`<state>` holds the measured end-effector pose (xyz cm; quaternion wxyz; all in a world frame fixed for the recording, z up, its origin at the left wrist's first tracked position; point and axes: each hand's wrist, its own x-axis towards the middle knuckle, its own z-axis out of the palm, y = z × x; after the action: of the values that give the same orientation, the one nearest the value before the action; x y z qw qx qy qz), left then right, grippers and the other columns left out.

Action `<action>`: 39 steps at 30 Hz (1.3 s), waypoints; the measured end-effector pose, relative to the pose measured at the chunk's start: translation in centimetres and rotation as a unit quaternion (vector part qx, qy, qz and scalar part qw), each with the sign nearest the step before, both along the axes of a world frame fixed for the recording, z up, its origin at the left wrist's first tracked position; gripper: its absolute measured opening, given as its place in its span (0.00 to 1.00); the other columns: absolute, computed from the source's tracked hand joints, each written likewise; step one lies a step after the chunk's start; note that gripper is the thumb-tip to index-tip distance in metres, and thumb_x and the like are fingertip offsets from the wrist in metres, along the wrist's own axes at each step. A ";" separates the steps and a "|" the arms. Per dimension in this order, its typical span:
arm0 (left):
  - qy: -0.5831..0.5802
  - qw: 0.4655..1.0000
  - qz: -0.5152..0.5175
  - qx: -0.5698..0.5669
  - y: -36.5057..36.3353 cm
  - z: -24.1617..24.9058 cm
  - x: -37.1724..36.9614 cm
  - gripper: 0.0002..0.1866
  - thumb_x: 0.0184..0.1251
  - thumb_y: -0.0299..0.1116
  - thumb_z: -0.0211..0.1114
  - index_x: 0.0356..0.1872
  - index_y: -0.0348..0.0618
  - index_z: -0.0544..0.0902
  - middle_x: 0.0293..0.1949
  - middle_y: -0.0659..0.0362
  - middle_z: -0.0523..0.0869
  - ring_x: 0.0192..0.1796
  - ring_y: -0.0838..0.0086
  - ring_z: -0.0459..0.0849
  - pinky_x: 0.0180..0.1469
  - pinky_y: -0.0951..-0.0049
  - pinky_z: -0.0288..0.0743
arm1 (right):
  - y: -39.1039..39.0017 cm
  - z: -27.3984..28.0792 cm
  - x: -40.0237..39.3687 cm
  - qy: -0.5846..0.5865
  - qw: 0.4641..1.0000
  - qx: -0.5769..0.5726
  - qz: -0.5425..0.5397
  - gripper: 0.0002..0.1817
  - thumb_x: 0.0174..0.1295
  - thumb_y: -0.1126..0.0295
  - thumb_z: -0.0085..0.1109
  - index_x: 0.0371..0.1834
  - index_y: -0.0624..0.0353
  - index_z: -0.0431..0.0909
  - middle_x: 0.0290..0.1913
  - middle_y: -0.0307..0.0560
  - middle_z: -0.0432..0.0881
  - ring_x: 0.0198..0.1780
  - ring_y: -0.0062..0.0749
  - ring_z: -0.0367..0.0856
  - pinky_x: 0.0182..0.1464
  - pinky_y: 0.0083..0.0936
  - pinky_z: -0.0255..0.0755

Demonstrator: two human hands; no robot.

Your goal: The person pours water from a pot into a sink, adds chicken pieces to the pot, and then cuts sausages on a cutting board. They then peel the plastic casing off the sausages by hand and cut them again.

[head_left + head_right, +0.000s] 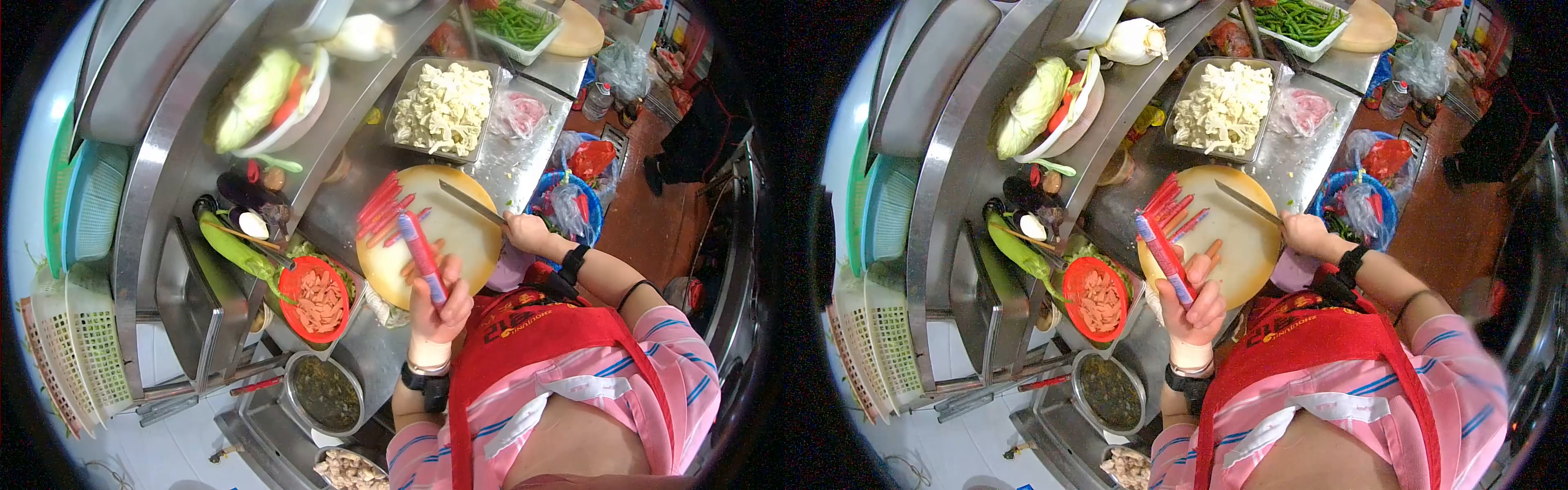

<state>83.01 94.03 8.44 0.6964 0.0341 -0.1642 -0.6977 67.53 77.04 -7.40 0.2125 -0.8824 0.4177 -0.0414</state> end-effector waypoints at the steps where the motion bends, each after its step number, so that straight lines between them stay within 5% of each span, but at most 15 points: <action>1: 0.000 1.000 0.000 0.000 0.0 0.2 -0.2 0.23 0.65 0.47 0.53 0.60 0.53 0.66 0.33 0.63 0.68 0.19 0.79 0.64 0.18 0.81 0.58 | 0.0 -0.1 0.0 -0.002 1.000 0.004 0.002 0.14 0.60 0.61 0.46 0.37 0.63 0.68 0.23 0.60 0.78 0.28 0.54 0.79 0.30 0.46 0.72; 10: -0.067 0.995 0.028 0.064 -0.6 -0.3 -0.4 0.19 0.68 0.45 0.47 0.53 0.45 0.71 0.29 0.65 0.68 0.24 0.79 0.66 0.21 0.81 0.62 | -0.3 -0.2 -0.2 -0.008 1.000 0.019 -0.006 0.14 0.60 0.61 0.46 0.38 0.62 0.69 0.25 0.61 0.78 0.30 0.55 0.79 0.32 0.46 0.71; 13: -0.161 0.973 0.092 0.141 -1.4 -2.5 0.0 0.21 0.63 0.43 0.56 0.53 0.42 0.70 0.28 0.65 0.70 0.26 0.79 0.69 0.23 0.79 0.65 | -0.7 -0.3 -1.1 -0.030 0.999 0.020 -0.005 0.14 0.59 0.61 0.48 0.35 0.62 0.70 0.24 0.61 0.77 0.30 0.55 0.78 0.33 0.47 0.71; 16: -0.498 0.819 0.195 0.210 -2.5 -8.1 1.0 0.15 0.64 0.30 0.55 0.51 0.39 0.72 0.31 0.64 0.74 0.29 0.81 0.73 0.28 0.78 0.70 | -0.8 0.2 -3.0 -0.038 0.999 0.033 0.002 0.13 0.58 0.60 0.49 0.34 0.60 0.72 0.24 0.60 0.78 0.30 0.56 0.78 0.34 0.47 0.70; 17: -0.496 0.820 0.193 0.211 -2.9 -10.0 1.2 0.15 0.64 0.30 0.55 0.51 0.39 0.72 0.31 0.64 0.74 0.29 0.81 0.73 0.28 0.78 0.70 | -0.8 0.7 -3.8 -0.033 0.999 0.041 0.008 0.13 0.58 0.60 0.48 0.35 0.59 0.72 0.26 0.60 0.78 0.31 0.56 0.78 0.35 0.47 0.70; 20: -0.726 0.607 0.264 0.185 -3.7 -14.6 0.9 0.15 0.62 0.33 0.57 0.48 0.39 0.74 0.36 0.58 0.77 0.41 0.70 0.76 0.42 0.69 0.71 | -0.6 2.8 -5.8 -0.010 0.999 0.041 0.021 0.12 0.58 0.60 0.49 0.35 0.58 0.72 0.24 0.60 0.77 0.30 0.55 0.78 0.34 0.48 0.70; 21: -0.725 0.610 0.261 0.185 -3.7 -15.8 0.8 0.15 0.62 0.33 0.57 0.48 0.39 0.74 0.36 0.58 0.77 0.41 0.70 0.76 0.42 0.69 0.71 | -0.7 3.0 -6.2 0.001 0.998 0.048 0.027 0.12 0.58 0.60 0.49 0.35 0.58 0.72 0.24 0.60 0.77 0.29 0.55 0.77 0.34 0.48 0.70; 23: -0.874 0.356 0.293 0.154 -3.4 -18.0 1.0 0.14 0.59 0.34 0.59 0.46 0.44 0.76 0.40 0.54 0.77 0.43 0.61 0.77 0.42 0.64 0.71 | -0.6 3.2 -6.8 -0.008 0.998 0.040 0.040 0.12 0.58 0.60 0.49 0.36 0.57 0.72 0.23 0.59 0.77 0.28 0.54 0.77 0.33 0.48 0.70; 27: -0.907 0.249 0.312 0.130 -3.4 -19.8 0.9 0.15 0.58 0.35 0.60 0.46 0.49 0.76 0.40 0.55 0.76 0.40 0.58 0.77 0.38 0.61 0.72 | 0.4 5.6 -6.8 0.043 0.995 0.064 0.067 0.12 0.58 0.60 0.49 0.37 0.56 0.72 0.22 0.59 0.76 0.27 0.54 0.77 0.31 0.47 0.70; 39: -0.909 0.265 0.274 0.168 -3.1 -19.2 0.5 0.15 0.57 0.36 0.60 0.46 0.49 0.77 0.41 0.58 0.76 0.40 0.59 0.77 0.39 0.61 0.71 | 0.5 4.7 -6.6 0.049 0.989 0.044 0.130 0.12 0.57 0.62 0.50 0.38 0.57 0.72 0.19 0.57 0.76 0.24 0.53 0.77 0.29 0.47 0.71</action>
<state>83.50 90.91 -10.74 0.2203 0.8053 -0.5504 0.0092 60.91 77.50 -2.71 0.2342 -0.9198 0.3110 0.0487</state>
